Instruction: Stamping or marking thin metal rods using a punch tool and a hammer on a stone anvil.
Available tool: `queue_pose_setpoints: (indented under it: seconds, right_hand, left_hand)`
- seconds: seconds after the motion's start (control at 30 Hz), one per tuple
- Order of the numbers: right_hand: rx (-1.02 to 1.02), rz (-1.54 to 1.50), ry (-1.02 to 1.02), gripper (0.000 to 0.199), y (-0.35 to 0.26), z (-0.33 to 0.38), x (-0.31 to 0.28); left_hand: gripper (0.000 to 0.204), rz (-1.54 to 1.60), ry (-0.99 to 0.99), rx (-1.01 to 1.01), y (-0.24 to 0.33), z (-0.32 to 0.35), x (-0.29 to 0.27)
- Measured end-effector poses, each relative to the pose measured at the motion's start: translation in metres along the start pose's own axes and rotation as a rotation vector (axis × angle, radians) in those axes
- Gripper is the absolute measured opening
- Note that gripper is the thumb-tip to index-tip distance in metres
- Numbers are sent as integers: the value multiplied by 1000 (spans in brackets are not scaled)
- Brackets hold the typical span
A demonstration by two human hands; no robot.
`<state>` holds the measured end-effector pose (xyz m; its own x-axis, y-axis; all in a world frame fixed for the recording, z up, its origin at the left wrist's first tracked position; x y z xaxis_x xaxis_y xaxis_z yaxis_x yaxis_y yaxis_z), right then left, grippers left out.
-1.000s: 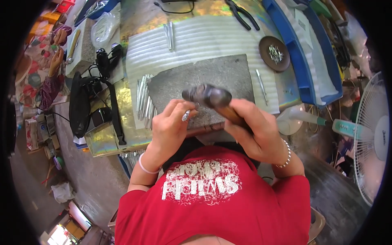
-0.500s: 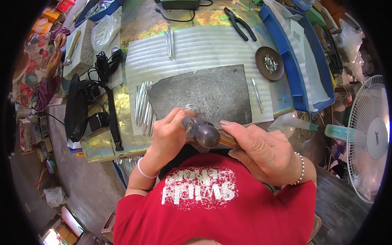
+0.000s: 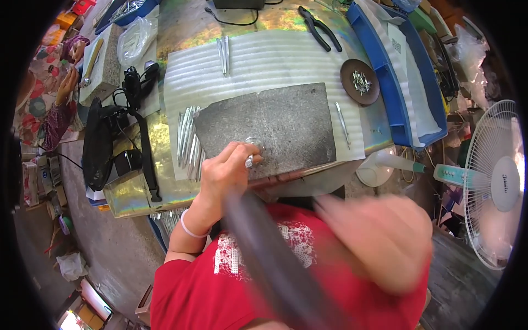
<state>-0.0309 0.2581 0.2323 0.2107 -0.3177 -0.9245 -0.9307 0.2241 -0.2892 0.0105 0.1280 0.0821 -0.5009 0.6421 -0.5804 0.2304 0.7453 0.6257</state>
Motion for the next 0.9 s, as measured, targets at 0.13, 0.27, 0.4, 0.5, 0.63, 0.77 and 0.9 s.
queue_pose_setpoints:
  seconds: [0.13,0.27,0.4,0.5,0.63,0.77,0.9]
  right_hand:
    - [103,-182,-174,47,20,-21,35]
    - [241,-257,3,49,39,-12,31]
    - [292,-219,-20,48,72,-4,99]
    - [319,-155,-14,50,83,3,134]
    - [340,-33,-88,45,81,0,151]
    - [267,-104,-46,40,78,-7,141]
    - [545,-175,139,26,142,15,123]
  left_hand:
    - [17,-60,-9,-48,-6,5,-7]
    - [9,403,148,-236,-22,14,-18]
    - [13,1271,409,-639,-42,26,-20]
    - [15,1515,473,-613,-40,28,-21]
    - [14,1576,472,-643,-35,30,-10]
    - [18,1536,464,-705,-35,33,-1]
    - [36,1287,335,-731,-30,33,0]
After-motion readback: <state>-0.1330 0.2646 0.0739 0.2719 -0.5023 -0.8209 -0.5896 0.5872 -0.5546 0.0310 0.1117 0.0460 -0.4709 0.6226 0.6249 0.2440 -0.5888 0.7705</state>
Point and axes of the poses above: each hand's wrist, its own z-axis away from the middle knuckle, its own x-axis out of the palm, y = z × x, the point moved 10 cm from there along -z, towards the middle knuckle, and after that the axes turned 9 degrees about x, right-handed, at the moved point
